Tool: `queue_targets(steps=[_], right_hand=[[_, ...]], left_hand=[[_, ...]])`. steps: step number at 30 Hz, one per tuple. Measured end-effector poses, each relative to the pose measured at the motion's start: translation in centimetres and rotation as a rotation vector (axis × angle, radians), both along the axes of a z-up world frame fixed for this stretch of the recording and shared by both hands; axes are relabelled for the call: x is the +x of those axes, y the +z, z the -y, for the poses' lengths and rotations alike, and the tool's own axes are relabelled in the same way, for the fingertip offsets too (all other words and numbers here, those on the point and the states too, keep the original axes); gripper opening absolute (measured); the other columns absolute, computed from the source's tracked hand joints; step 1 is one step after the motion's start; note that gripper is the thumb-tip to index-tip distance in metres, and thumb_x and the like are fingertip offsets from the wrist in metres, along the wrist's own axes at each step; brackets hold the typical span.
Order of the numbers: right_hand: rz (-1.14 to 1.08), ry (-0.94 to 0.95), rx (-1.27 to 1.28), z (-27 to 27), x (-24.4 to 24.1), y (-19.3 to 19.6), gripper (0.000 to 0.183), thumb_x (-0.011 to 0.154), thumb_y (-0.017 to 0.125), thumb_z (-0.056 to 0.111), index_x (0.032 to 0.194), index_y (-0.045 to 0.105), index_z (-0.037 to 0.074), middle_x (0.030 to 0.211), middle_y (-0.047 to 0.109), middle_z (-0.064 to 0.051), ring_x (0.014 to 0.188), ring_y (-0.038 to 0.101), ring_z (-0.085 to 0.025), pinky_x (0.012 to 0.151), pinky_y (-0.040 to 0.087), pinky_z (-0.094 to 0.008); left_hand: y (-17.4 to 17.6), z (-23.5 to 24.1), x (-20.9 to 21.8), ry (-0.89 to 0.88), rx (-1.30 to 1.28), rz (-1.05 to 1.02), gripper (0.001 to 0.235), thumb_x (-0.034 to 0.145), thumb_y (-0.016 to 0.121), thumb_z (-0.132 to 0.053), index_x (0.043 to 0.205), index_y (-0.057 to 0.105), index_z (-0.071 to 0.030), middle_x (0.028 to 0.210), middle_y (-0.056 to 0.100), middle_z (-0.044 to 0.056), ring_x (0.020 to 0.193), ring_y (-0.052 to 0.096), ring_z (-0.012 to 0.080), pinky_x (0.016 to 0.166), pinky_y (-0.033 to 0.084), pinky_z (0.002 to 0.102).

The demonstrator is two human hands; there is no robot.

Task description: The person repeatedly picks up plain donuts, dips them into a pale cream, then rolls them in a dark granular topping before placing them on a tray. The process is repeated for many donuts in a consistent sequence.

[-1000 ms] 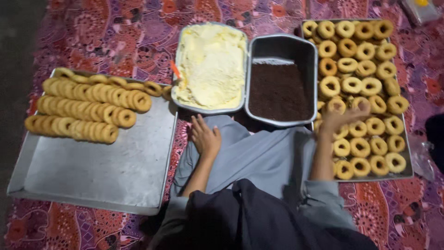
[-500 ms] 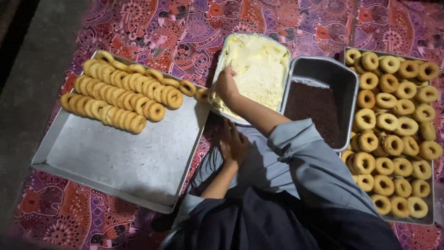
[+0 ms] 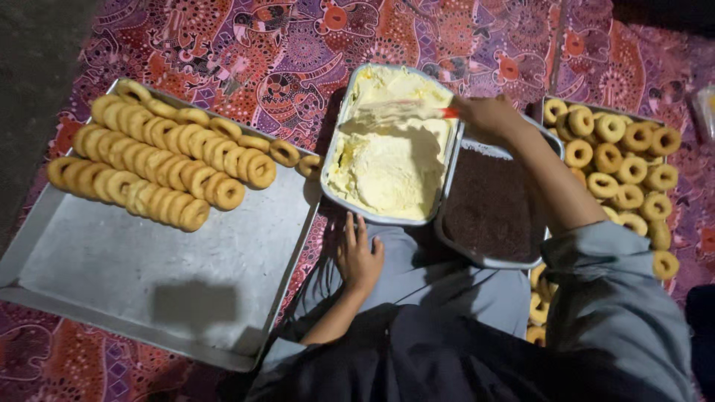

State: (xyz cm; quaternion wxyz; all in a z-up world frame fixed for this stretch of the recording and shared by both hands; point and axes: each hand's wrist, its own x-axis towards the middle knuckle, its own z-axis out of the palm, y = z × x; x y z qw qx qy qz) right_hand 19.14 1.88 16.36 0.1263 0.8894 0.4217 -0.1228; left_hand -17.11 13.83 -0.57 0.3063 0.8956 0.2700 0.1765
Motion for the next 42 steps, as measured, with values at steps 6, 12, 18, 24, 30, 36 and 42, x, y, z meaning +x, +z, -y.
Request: queue_targets(steps=[6, 12, 18, 24, 30, 36, 42], right_hand=[[0.057, -0.129, 0.613, 2.7, 5.6, -5.9, 0.035, 0.097, 0.056, 0.009, 0.131, 0.063, 0.007, 0.110, 0.070, -0.026, 0.096, 0.066, -0.047, 0.086, 0.051, -0.055], [0.307, -0.147, 0.740, 1.3, 9.0, -12.2, 0.012, 0.100, 0.068, 0.014, 0.110, 0.075, 0.014, 0.101, 0.075, -0.013, 0.091, 0.070, -0.035, 0.092, 0.047, -0.056], [0.156, -0.180, 0.659, 2.0, 9.2, -16.0, 0.019, 0.098, 0.068, 0.016, 0.116, 0.073, 0.015, 0.097, 0.073, -0.008, 0.096, 0.068, -0.030, 0.092, 0.036, -0.053], [0.124, -0.002, 0.583, 1.8, 8.8, -17.6, 0.025, 0.099, 0.062, 0.011, 0.122, 0.071, 0.016, 0.106, 0.074, -0.008, 0.095, 0.068, -0.028, 0.096, 0.032, -0.061], [-0.017, 0.035, 0.440, 1.1, 6.6, -17.6, 0.032, 0.089, 0.060, 0.006, 0.118, 0.071, 0.017, 0.100, 0.072, -0.009, 0.104, 0.066, -0.031, 0.093, 0.033, -0.057], [-0.084, 0.119, 0.550, 1.9, 2.9, -15.2, 0.020, 0.091, 0.067, 0.017, 0.110, 0.072, 0.015, 0.098, 0.071, -0.009, 0.099, 0.066, -0.030, 0.086, 0.034, -0.053], [-0.018, 0.210, 0.593, 3.4, -2.2, -11.6, 0.028, 0.083, 0.068, 0.009, 0.110, 0.072, 0.015, 0.093, 0.071, -0.005, 0.094, 0.068, -0.027, 0.086, 0.037, -0.048]], left_hand=[[0.3, 0.2, 0.0, 0.034, -0.008, -0.019, 0.066, 0.088, 0.068, -0.030, 0.147, 0.053, -0.007, 0.158, 0.044, 0.015, 0.133, 0.055, 0.0349, 0.101, 0.046, 0.051], [0.6, 0.2, 0.0, 0.036, -0.015, -0.042, 0.063, 0.087, 0.070, -0.028, 0.144, 0.055, -0.006, 0.156, 0.046, 0.014, 0.134, 0.054, 0.0350, 0.097, 0.048, 0.051], [0.8, -0.2, 0.0, 0.027, 0.024, 0.063, 0.062, 0.088, 0.071, -0.024, 0.144, 0.056, -0.004, 0.153, 0.049, 0.018, 0.132, 0.056, 0.0373, 0.099, 0.049, 0.050], [1.0, 0.0, 0.1, 0.047, 0.023, 0.047, 0.060, 0.086, 0.072, -0.024, 0.141, 0.058, -0.004, 0.153, 0.050, 0.017, 0.131, 0.057, 0.0374, 0.098, 0.049, 0.049], [1.1, 0.1, 0.1, 0.056, 0.013, 0.041, 0.059, 0.087, 0.072, -0.025, 0.141, 0.059, -0.005, 0.153, 0.050, 0.016, 0.131, 0.057, 0.0348, 0.097, 0.050, 0.048], [0.8, 0.0, 0.1, 0.049, 0.080, 0.050, 0.058, 0.088, 0.071, -0.026, 0.141, 0.059, -0.006, 0.153, 0.050, 0.015, 0.133, 0.055, 0.0363, 0.100, 0.050, 0.048], [0.2, 0.1, 0.1, 0.053, 0.045, 0.016, 0.060, 0.089, 0.070, -0.028, 0.144, 0.057, -0.007, 0.155, 0.049, 0.015, 0.134, 0.055, 0.0351, 0.099, 0.049, 0.049]])
